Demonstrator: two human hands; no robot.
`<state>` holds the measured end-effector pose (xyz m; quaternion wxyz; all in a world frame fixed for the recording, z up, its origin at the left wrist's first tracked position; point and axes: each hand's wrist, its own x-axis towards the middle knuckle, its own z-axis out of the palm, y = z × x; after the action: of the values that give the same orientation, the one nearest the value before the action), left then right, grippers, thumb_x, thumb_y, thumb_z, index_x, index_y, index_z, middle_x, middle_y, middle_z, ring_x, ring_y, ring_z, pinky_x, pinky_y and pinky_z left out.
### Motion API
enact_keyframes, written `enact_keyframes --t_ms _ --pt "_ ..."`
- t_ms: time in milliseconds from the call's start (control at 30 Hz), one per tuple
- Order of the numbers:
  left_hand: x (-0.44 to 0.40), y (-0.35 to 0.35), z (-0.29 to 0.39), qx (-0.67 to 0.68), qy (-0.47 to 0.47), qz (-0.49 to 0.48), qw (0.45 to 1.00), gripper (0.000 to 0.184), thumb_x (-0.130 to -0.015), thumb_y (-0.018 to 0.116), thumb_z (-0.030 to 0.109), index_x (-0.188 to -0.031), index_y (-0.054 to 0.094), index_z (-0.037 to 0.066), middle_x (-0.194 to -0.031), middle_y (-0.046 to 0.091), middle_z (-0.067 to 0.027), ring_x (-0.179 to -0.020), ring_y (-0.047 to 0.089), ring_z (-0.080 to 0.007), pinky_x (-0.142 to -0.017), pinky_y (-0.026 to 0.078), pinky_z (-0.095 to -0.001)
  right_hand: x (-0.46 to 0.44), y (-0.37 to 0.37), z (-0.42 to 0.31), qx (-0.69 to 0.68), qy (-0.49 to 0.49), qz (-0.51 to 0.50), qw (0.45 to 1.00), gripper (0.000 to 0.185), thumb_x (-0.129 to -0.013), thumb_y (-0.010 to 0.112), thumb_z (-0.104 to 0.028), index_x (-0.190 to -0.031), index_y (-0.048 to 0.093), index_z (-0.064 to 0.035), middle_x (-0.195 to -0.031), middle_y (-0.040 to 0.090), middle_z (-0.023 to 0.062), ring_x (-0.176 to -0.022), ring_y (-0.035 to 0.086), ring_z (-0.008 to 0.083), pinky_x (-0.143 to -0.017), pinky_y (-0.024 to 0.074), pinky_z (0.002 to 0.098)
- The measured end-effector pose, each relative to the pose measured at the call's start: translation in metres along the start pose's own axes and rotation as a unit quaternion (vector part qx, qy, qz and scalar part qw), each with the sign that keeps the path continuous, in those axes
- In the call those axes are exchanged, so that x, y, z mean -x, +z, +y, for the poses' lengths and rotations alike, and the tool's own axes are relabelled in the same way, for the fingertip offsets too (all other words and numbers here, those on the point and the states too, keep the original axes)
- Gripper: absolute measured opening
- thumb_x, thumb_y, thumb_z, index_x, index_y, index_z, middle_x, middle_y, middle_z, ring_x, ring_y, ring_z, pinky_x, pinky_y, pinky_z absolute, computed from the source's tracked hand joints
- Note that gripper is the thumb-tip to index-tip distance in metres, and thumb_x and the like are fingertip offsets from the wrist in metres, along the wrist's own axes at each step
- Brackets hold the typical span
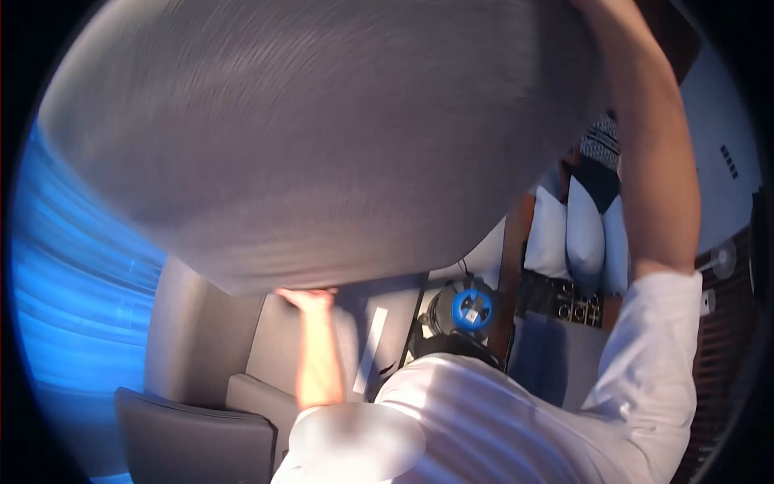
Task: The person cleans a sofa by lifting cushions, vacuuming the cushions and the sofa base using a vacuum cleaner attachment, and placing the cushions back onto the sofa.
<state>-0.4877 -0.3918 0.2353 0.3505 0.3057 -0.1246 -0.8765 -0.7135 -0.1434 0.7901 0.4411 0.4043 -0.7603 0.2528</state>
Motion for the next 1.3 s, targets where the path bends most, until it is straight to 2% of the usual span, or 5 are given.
enact_keyframes --t_ms 100,233,567,833,1300 --pt "0.005 0.064 0.138 -0.024 0.154 -0.084 0.984 0.114 -0.081 0.017 0.095 -0.162 0.020 0.014 -0.167 0.023 -0.0133 -0.149 0.028 -0.0340 -0.115 0.031 -0.0602 0.018 -0.028 0.105 -0.169 0.336 0.166 0.912 0.049 -0.105 0.054 -0.041 -0.124 0.066 0.0024 -0.113 0.070 0.0105 -0.098 0.065 0.0153 -0.084 0.0521 0.0327" --pt "0.026 0.087 0.264 -0.255 0.380 -0.066 0.887 0.097 -0.093 0.040 0.079 -0.156 0.031 0.005 -0.156 0.041 -0.0145 -0.138 0.043 -0.0298 -0.114 0.038 -0.0445 0.159 -0.044 0.228 -0.567 0.394 0.052 0.721 0.085 -0.100 0.039 -0.070 -0.145 0.049 0.0019 -0.140 0.058 0.0151 -0.127 0.056 0.0265 -0.107 0.0442 0.0368" --pt "-0.069 0.054 0.294 -0.670 0.333 0.106 0.655 0.093 -0.097 0.052 0.066 -0.152 0.035 -0.007 -0.154 0.042 -0.0232 -0.141 0.043 -0.0330 -0.117 0.033 -0.0412 0.482 0.230 0.147 -0.635 0.689 -0.020 0.348 0.080 -0.098 0.047 -0.068 -0.142 0.054 -0.0024 -0.138 0.059 0.0132 -0.125 0.055 0.0261 -0.110 0.0400 0.0384" --pt "-0.224 -0.097 0.152 -0.878 0.084 0.177 0.437 0.105 -0.091 0.055 0.073 -0.142 0.041 -0.018 -0.143 0.049 -0.0352 -0.139 0.045 -0.0413 -0.116 0.034 -0.0424 0.741 0.352 0.150 -0.465 0.780 -0.065 0.414 0.062 -0.102 0.057 -0.046 -0.146 0.050 -0.0029 -0.141 0.056 0.0090 -0.128 0.052 0.0208 -0.110 0.0380 0.0349" --pt "-0.433 -0.031 0.101 -0.884 0.041 0.135 0.446 0.117 -0.083 0.054 0.081 -0.148 0.034 -0.014 -0.144 0.047 -0.0380 -0.137 0.046 -0.0461 -0.116 0.037 -0.0488 0.759 0.420 0.188 -0.421 0.827 -0.049 0.369 0.070 -0.105 0.044 -0.054 -0.153 0.040 -0.0033 -0.152 0.046 0.0126 -0.140 0.042 0.0266 -0.118 0.0310 0.0380"
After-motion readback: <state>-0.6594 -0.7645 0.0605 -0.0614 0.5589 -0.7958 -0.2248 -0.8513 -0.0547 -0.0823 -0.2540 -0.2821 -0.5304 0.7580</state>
